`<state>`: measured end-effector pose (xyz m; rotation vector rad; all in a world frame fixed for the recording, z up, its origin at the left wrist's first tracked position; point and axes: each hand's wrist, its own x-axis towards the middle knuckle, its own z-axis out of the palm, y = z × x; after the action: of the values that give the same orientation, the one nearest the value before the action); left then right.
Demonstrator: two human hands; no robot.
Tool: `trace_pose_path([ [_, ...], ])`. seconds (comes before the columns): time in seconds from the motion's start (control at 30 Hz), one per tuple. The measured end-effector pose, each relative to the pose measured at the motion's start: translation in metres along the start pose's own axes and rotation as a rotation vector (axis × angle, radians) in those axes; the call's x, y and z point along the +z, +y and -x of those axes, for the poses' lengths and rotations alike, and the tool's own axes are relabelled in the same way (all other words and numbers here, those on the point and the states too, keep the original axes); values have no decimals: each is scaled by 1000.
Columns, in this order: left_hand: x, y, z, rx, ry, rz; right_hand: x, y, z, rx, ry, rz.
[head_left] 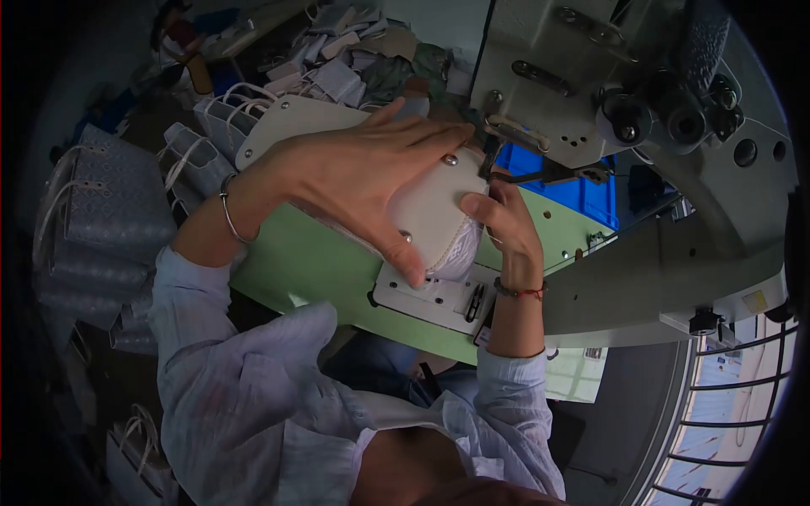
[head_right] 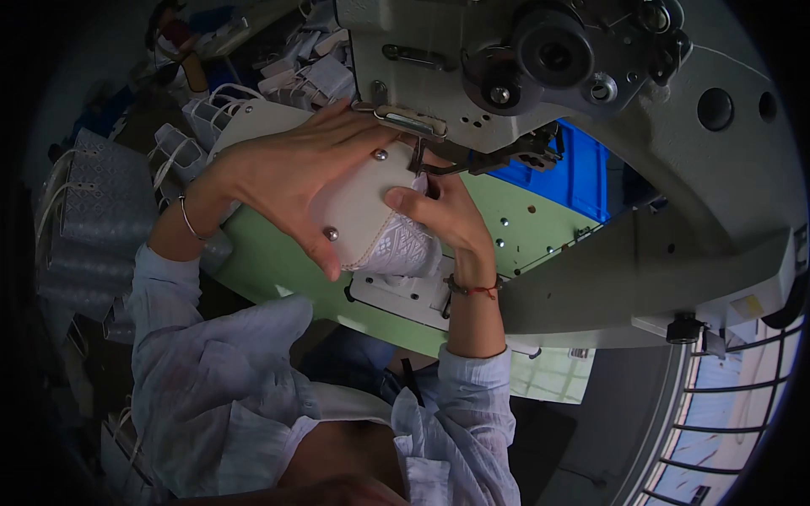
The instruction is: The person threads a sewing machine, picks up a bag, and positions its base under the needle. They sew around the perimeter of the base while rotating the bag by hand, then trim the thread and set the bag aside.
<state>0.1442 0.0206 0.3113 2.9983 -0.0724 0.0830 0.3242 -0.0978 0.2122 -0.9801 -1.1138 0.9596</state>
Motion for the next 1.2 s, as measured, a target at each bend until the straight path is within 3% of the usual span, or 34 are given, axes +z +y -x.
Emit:
trace_pose_path([
  [0.13, 1, -12, 18, 105, 50, -57, -6, -1, 4, 36, -28, -11],
  [0.2, 4, -18, 22, 155, 163, 184, -5, -3, 6, 35, -33, -30],
  [0.3, 9, -23, 24, 268, 201, 131, 4, -3, 12, 10, 9, -65],
  [0.37, 8, -23, 23, 270, 218, 137, 21, 3, 25, -281, 264, -1],
  [0.4, 8, -23, 23, 265, 239, 145, 31, 6, 34, -279, 261, 0],
  [0.47, 4, -22, 22, 263, 234, 174, 48, 12, 56, -555, 615, 204],
  [0.5, 3, -22, 21, 265, 227, 202, 50, 13, 69, -549, 611, 203],
  [0.57, 1, -22, 21, 246, 204, 218, 50, 13, 87, -760, 547, 761],
  [0.6, 0, -22, 21, 234, 180, 230, 57, 7, 87, -791, 582, 766],
  [0.63, 0, -23, 20, 230, 181, 232, 57, 1, 87, -788, 578, 765],
  [0.7, -2, -24, 20, 227, 166, 231, 57, -7, 87, -593, 430, 957],
  [0.8, -1, -27, 18, 213, 175, 255, 60, 6, 82, -554, 406, 833],
  [1.2, -2, -31, 13, 229, 212, 198, 57, 9, 75, -559, 414, 829],
])
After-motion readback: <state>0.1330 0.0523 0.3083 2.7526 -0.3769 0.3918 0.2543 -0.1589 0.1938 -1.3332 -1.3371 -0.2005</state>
